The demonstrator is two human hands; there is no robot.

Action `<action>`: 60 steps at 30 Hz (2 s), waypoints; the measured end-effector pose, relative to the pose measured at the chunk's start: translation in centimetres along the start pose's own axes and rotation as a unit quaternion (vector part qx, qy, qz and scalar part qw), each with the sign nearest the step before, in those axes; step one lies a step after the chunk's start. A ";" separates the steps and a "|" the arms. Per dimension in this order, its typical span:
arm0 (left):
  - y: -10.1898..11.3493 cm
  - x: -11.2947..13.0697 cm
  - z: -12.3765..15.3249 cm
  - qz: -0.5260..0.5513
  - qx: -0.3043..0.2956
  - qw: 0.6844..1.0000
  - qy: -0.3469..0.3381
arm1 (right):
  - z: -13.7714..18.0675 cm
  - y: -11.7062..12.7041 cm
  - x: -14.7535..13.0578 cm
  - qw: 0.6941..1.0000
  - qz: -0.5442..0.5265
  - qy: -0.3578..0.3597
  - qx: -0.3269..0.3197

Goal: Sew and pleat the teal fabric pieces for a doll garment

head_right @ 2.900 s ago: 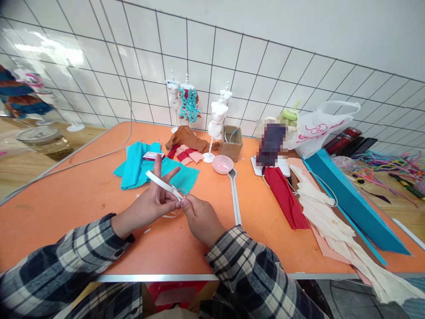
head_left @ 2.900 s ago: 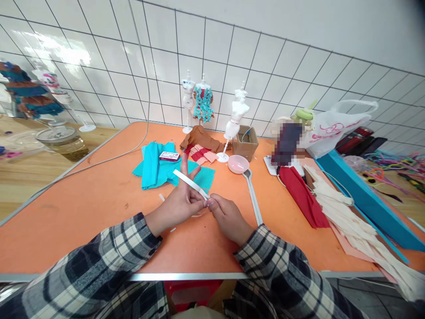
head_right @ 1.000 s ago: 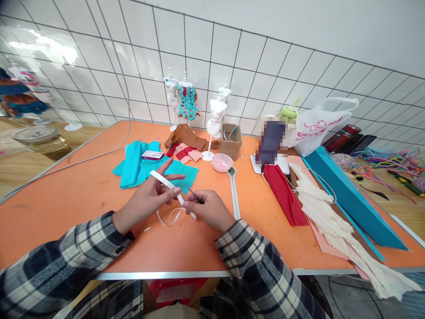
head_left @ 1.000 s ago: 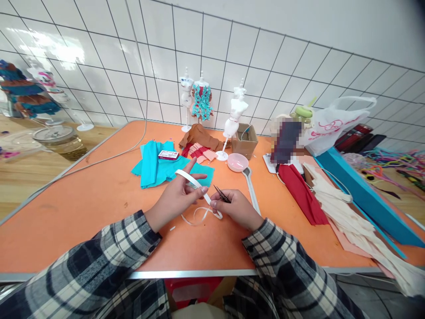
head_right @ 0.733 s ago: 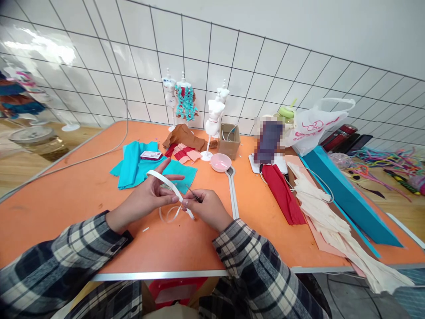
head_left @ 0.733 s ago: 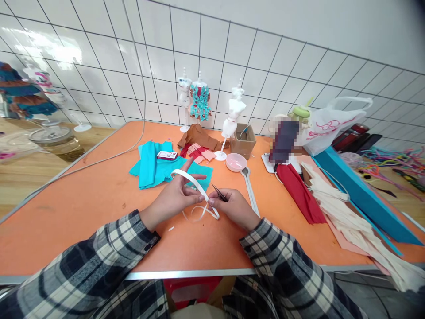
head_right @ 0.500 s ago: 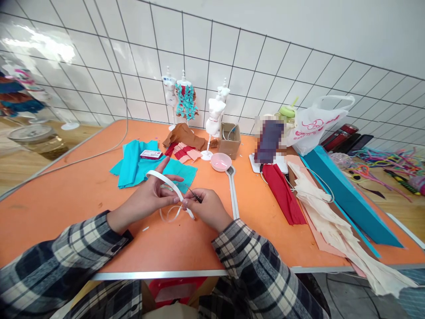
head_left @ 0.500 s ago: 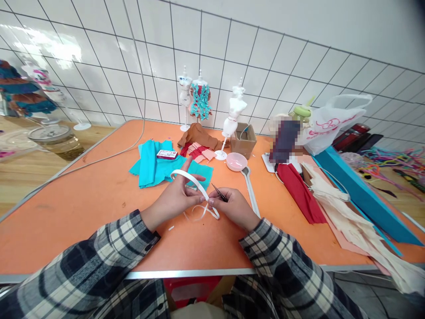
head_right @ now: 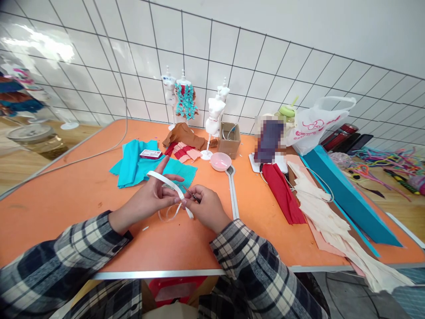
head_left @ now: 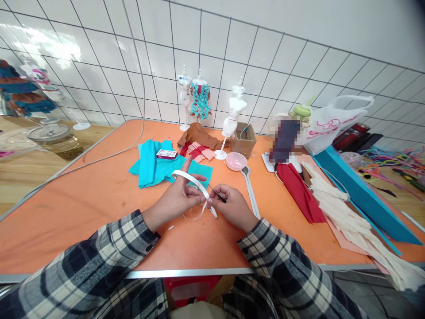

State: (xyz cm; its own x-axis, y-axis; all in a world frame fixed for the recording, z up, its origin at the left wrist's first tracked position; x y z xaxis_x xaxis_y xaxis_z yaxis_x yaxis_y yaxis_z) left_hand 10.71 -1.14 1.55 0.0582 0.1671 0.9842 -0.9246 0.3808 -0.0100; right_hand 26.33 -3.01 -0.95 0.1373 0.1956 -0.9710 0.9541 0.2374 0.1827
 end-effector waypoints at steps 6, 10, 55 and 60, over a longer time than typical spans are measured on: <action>-0.1 -0.4 0.0 0.006 -0.013 1.000 0.001 | 0.0 -0.1 -0.3 1.000 -0.020 -0.004 -0.013; 0.3 -0.3 0.0 -0.021 0.009 1.000 0.013 | 0.0 0.1 -0.1 1.000 0.001 0.016 -0.005; 0.8 0.5 0.1 -0.010 0.087 0.996 0.011 | 0.3 -1.0 0.0 0.990 0.124 0.034 -0.057; 0.7 0.6 0.2 0.001 0.083 0.996 0.008 | 0.4 -1.3 0.5 0.997 0.028 -0.001 -0.073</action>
State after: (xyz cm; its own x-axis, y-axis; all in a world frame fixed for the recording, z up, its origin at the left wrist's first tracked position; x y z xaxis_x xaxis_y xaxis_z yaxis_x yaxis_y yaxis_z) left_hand 10.05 -0.91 2.20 0.0610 0.1833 0.9812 -0.9743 0.2245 0.0186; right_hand 25.22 -3.57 -1.75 0.1902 0.2117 -0.9587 0.8957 0.3623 0.2577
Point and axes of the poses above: each hand's wrist, its own z-axis away from the middle knuckle, its own y-axis out of the back of the hand, x = y × z, the point moved 4 cm from there along -z, towards the middle knuckle, and after that the axes turned 11 degrees about y, right-handed, at the moved point
